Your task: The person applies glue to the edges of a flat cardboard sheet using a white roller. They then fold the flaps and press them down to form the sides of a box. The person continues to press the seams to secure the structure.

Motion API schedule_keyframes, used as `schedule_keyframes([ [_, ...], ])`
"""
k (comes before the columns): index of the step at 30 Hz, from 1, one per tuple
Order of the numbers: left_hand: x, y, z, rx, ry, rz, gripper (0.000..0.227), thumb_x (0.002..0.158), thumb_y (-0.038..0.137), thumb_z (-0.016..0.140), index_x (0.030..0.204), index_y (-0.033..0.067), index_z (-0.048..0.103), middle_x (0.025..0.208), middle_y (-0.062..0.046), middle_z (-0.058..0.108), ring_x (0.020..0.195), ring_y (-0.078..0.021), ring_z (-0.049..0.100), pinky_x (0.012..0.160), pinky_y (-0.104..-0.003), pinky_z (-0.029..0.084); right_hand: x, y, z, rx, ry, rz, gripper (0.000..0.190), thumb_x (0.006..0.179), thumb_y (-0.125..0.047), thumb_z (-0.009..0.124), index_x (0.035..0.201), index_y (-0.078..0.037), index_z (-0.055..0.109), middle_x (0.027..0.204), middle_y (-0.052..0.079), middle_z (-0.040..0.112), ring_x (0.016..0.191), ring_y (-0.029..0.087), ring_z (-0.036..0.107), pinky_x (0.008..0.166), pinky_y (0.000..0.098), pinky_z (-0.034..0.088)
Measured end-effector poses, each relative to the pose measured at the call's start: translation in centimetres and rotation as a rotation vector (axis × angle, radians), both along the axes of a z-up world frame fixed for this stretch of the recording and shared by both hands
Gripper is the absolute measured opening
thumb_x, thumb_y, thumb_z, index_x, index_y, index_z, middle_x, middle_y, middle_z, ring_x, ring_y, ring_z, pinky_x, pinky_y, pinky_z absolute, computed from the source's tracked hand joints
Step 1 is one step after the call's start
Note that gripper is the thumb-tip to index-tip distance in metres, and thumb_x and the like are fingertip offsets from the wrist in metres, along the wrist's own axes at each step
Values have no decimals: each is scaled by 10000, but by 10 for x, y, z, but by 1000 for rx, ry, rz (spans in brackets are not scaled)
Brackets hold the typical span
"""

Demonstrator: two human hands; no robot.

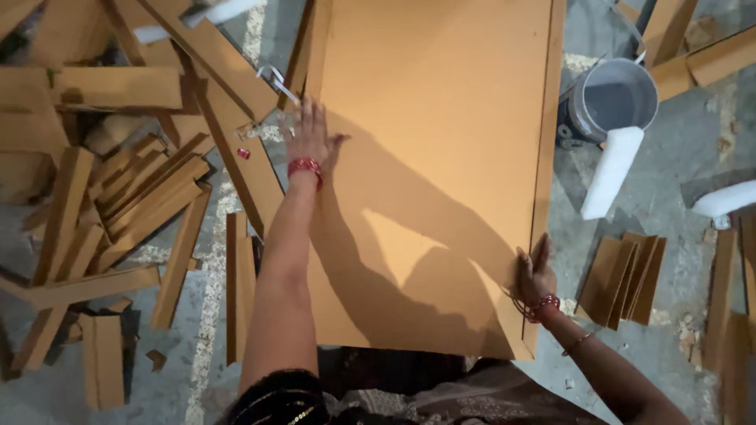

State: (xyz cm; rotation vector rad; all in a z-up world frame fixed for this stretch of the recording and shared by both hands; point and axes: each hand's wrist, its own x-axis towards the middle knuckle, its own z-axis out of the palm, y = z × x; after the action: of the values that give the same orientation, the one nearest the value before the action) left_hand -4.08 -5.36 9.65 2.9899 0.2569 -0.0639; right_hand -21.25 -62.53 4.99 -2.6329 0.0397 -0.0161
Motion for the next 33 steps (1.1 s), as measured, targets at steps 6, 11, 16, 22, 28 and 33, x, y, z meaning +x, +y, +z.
schedule_keyframes([
  [6, -65, -57, 17, -14, 58, -147, 1000, 961, 731, 441, 1608, 10, 196, 1702, -184, 97, 1574, -353, 68, 1244, -580, 25, 0, 10, 20, 41, 308, -173, 858, 994, -584, 411, 1694, -242, 53, 1094, 358, 685, 911, 570, 658, 712, 636, 504],
  [11, -135, -128, 10, -67, 183, -234, 1070, 877, 724, 507, 1621, 33, 170, 1714, -147, 131, 1576, -312, 102, 1232, -577, 78, 3, 14, 25, 46, 239, -133, 857, 1015, -579, 448, 1686, -224, 50, 1270, 333, 636, 1037, 555, 638, 793, 607, 511],
  [16, -249, -207, -3, -112, 89, -427, 906, 924, 685, 514, 1594, 131, 262, 1696, -140, 191, 1568, -313, 146, 1233, -628, 49, 7, 18, 32, 15, 185, -42, 842, 1042, -546, 457, 1649, -159, 20, 1657, 248, 281, 1247, 525, 528, 910, 565, 505],
  [22, -333, -241, -22, -193, 23, -514, 839, 895, 645, 564, 1550, 156, 374, 1670, -83, 244, 1562, -313, 158, 1223, -634, 54, -1, 30, 44, 55, 52, -36, 803, 1104, -522, 495, 1677, -134, 88, 1663, 251, 273, 1461, 510, 368, 1163, 497, 372],
  [28, -327, -200, -30, -674, 108, -432, 402, 979, 397, 534, 1263, 155, 686, 1290, -134, 651, 1201, -345, 593, 1001, -511, 468, 4, 42, 52, 54, 277, -146, 869, 1046, -556, 482, 1667, -167, 14, 1554, 308, 420, 1382, 487, 469, 1129, 524, 408],
  [33, -315, -92, -21, -580, -533, -95, 170, 862, 152, 615, 987, 72, 698, 1019, -197, 699, 1030, -413, 631, 899, -502, 496, 12, 45, 62, -11, 412, -217, 918, 1011, -578, 486, 1675, -235, -47, 1506, 302, 493, 1383, 468, 492, 1146, 537, 410],
])
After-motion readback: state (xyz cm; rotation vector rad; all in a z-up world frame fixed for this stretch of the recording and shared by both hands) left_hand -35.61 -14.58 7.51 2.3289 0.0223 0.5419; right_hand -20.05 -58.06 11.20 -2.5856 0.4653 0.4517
